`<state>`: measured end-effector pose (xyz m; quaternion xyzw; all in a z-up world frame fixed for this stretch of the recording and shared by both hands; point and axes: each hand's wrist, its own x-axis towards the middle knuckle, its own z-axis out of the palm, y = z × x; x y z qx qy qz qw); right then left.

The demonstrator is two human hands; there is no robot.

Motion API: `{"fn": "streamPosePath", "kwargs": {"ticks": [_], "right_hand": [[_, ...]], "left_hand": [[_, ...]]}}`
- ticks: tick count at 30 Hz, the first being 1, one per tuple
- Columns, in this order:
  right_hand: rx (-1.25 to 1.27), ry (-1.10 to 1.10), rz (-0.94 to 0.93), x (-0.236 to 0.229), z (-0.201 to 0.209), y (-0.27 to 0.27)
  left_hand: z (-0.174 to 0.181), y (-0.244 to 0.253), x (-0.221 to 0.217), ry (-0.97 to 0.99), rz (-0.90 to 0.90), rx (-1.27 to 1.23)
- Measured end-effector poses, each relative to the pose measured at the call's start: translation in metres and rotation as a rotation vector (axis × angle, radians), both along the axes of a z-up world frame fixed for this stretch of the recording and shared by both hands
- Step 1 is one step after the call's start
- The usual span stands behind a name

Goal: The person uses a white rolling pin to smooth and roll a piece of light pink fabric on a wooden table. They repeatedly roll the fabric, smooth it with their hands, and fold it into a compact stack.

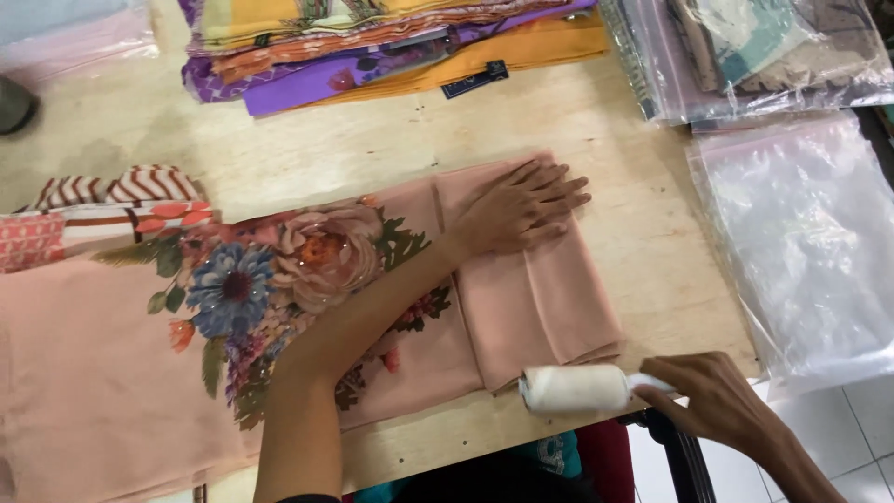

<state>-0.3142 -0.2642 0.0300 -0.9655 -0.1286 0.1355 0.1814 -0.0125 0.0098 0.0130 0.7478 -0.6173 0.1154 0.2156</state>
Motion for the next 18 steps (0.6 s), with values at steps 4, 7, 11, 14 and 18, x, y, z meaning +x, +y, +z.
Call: {"fn": "streamPosePath", "kwargs": {"ticks": [4, 7, 11, 14, 18], "right_hand": [[-0.011, 0.009, -0.201, 0.007, 0.0, -0.027], [0.059, -0.059, -0.442, 0.044, 0.027, -0.017], [0.143, -0.277, -0.671, 0.096, 0.029, 0.013], [0.028, -0.249, -0.722, 0.119, 0.03, 0.029], [-0.025, -0.249, -0.726, 0.117, 0.027, 0.037]], "left_hand": [[-0.005, -0.002, 0.006, -0.022, -0.006, 0.063], [-0.011, -0.015, 0.022, -0.078, 0.017, 0.073], [-0.01, -0.031, 0.046, -0.186, 0.071, 0.262], [-0.011, -0.045, 0.057, -0.328, 0.12, 0.216], [-0.003, -0.056, 0.06, -0.315, 0.162, 0.334]]}}
